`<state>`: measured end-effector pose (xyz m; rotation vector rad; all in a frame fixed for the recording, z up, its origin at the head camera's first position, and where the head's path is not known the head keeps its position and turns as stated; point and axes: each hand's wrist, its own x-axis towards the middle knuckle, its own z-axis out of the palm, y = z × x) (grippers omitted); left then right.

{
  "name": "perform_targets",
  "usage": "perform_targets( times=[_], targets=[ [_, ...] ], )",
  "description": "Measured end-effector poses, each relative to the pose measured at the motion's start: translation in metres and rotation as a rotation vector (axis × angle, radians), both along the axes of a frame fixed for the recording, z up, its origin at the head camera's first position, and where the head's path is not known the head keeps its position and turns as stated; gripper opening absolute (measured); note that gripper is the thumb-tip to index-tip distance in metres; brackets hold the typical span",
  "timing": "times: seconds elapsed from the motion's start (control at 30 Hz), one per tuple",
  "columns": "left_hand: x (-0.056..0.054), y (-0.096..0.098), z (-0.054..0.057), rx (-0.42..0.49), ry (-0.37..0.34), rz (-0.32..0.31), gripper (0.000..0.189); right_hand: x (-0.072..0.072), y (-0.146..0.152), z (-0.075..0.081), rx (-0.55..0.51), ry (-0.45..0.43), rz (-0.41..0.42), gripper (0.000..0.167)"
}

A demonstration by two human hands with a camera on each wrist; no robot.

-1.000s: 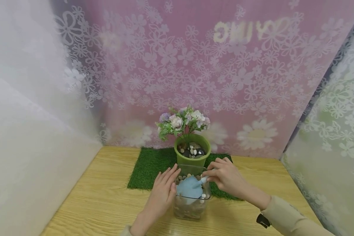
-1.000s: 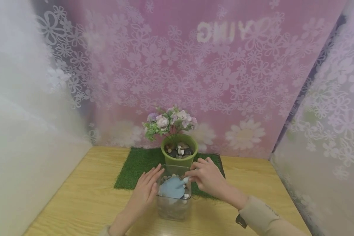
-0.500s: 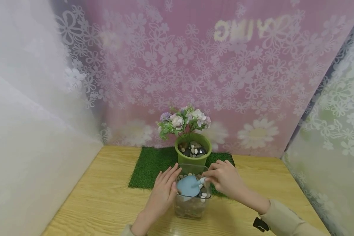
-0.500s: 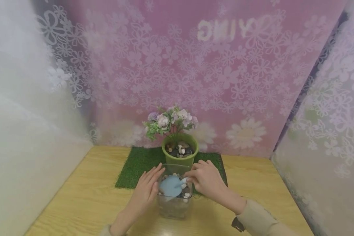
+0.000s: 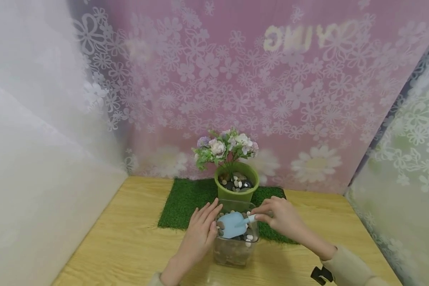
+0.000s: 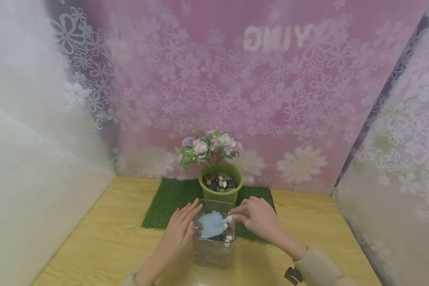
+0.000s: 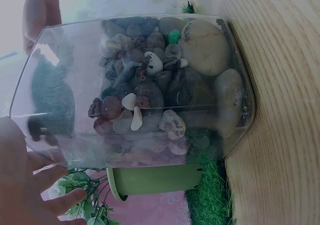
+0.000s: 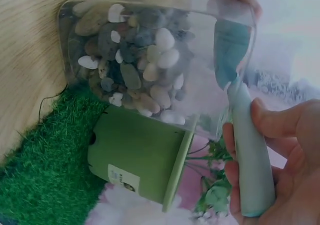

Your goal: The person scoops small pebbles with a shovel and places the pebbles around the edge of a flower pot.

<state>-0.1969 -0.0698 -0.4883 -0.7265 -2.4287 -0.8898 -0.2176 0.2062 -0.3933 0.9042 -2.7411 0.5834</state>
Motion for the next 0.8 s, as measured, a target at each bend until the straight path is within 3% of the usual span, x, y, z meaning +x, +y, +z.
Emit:
perform_targets(
  times=[0.13, 0.43, 0.8],
  targets=[
    [-0.001, 0.001, 0.0, 0.001, -0.005, -0.011, 0.046, -0.002, 0.01, 0.002, -0.058, -0.089, -0.032, 0.016],
    [-0.002, 0.001, -0.003, 0.003, 0.002, -0.004, 0.048, -0.001, 0.03, -0.007, -0.101, -0.122, -0.128, 0.016],
    [-0.001, 0.0, -0.003, -0.008, 0.004, 0.017, 0.047, 0.005, 0.042, -0.002, -0.153, -0.007, -0.15, 0.017]
  ],
)
